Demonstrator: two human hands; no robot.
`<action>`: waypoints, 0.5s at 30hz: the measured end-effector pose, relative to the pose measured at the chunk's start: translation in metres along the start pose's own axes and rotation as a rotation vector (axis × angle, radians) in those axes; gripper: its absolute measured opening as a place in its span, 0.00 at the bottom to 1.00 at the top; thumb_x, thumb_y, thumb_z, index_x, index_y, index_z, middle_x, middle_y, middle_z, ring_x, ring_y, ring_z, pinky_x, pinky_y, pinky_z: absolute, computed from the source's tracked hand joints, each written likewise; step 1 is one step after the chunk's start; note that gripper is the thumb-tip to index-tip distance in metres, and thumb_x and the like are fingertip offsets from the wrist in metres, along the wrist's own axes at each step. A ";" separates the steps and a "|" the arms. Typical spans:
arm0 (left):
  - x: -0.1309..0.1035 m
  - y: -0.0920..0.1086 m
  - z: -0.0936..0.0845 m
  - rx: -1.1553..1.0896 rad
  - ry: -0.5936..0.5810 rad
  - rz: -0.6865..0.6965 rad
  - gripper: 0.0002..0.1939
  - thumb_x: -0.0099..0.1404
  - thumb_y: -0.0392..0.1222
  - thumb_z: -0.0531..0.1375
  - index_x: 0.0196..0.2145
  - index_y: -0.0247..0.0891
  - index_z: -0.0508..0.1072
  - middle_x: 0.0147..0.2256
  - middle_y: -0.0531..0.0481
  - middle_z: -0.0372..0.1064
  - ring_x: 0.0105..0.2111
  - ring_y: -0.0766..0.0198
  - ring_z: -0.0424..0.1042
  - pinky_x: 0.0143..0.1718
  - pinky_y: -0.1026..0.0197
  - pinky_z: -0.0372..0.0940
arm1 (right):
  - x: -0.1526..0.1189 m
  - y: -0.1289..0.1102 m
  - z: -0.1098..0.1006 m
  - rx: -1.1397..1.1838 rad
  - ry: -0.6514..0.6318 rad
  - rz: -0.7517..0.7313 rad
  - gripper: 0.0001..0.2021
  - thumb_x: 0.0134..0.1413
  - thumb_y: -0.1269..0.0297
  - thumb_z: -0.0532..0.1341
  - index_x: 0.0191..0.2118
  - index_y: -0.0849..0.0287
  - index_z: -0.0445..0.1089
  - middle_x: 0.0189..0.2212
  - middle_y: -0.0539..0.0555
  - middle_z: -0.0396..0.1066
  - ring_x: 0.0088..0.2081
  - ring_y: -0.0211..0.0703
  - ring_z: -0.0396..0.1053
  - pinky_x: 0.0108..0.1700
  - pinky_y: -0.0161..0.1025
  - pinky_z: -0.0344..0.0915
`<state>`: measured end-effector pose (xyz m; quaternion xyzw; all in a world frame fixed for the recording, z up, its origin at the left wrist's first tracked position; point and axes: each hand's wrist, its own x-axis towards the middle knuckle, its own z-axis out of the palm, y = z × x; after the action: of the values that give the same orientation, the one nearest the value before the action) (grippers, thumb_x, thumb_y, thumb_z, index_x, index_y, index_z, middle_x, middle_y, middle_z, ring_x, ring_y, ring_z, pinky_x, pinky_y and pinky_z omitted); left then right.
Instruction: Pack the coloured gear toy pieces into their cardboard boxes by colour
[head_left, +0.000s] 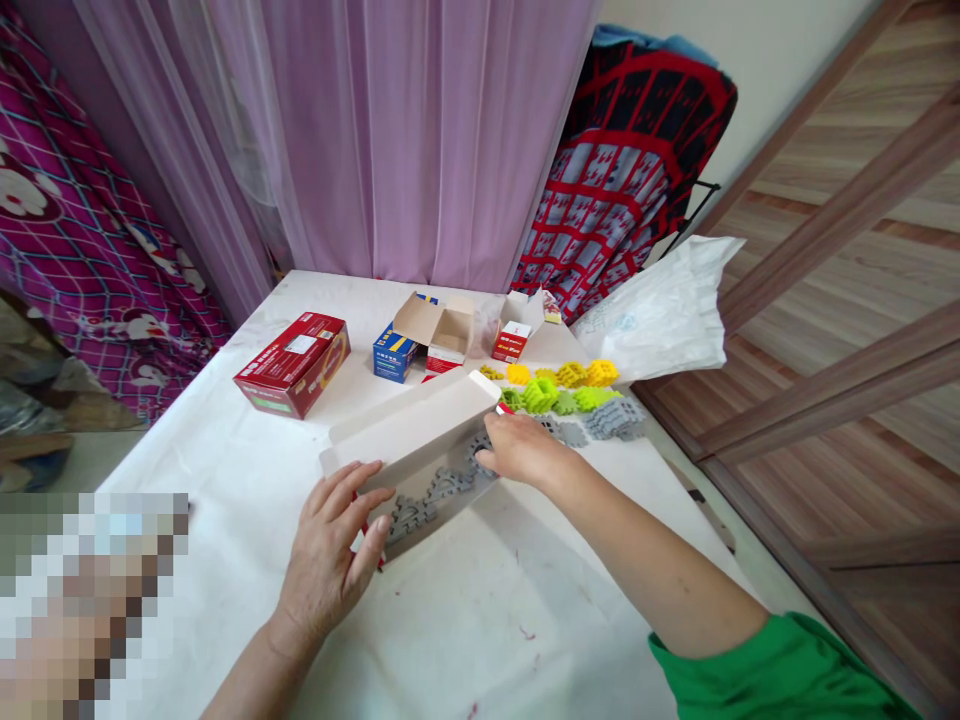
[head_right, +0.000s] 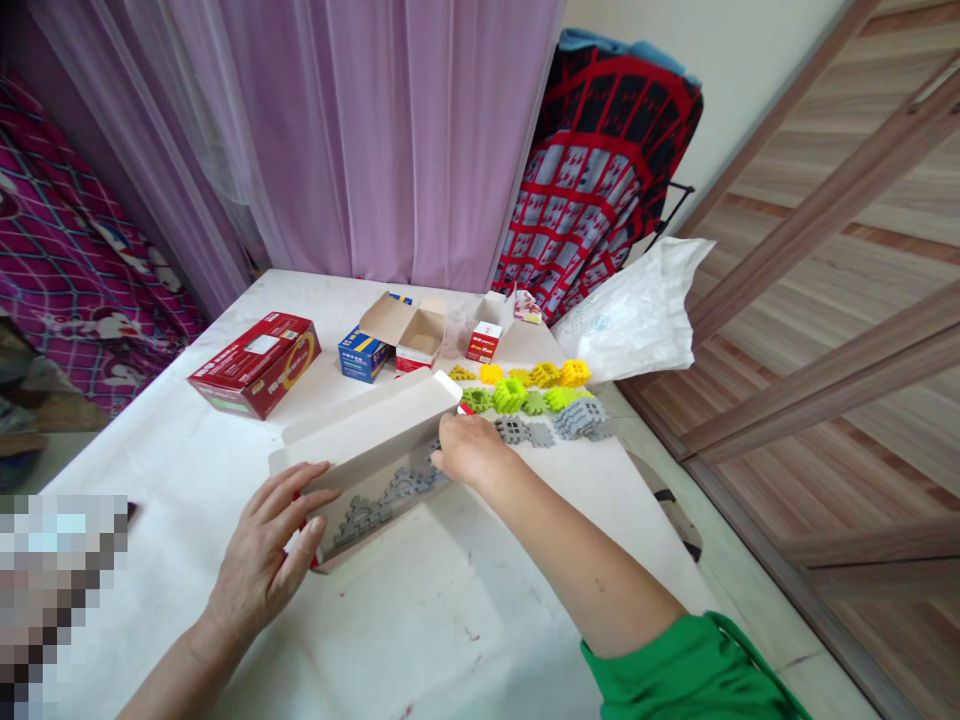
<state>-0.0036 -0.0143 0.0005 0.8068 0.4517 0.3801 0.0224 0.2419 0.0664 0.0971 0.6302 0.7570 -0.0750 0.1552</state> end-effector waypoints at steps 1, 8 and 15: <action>0.000 0.001 0.000 0.002 -0.002 0.000 0.11 0.69 0.42 0.52 0.43 0.41 0.73 0.55 0.44 0.68 0.56 0.52 0.64 0.55 0.47 0.62 | -0.001 0.004 -0.002 0.018 0.009 -0.015 0.17 0.55 0.61 0.58 0.47 0.65 0.71 0.44 0.65 0.76 0.47 0.53 0.73 0.45 0.41 0.65; 0.000 0.001 -0.001 0.005 0.001 -0.012 0.12 0.68 0.43 0.53 0.42 0.42 0.74 0.54 0.45 0.69 0.55 0.51 0.65 0.55 0.45 0.62 | 0.011 0.073 0.000 0.202 0.320 0.195 0.14 0.59 0.65 0.52 0.42 0.56 0.75 0.42 0.54 0.78 0.44 0.45 0.73 0.43 0.36 0.62; -0.001 -0.001 0.000 -0.004 -0.002 -0.004 0.11 0.68 0.44 0.53 0.43 0.43 0.74 0.55 0.45 0.68 0.55 0.50 0.65 0.54 0.45 0.63 | 0.033 0.120 0.051 0.172 0.125 0.422 0.27 0.57 0.52 0.58 0.58 0.63 0.64 0.50 0.65 0.73 0.52 0.55 0.70 0.49 0.43 0.63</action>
<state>-0.0044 -0.0144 -0.0006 0.8061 0.4528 0.3803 0.0252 0.3613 0.1047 0.0483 0.7890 0.6073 -0.0659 0.0660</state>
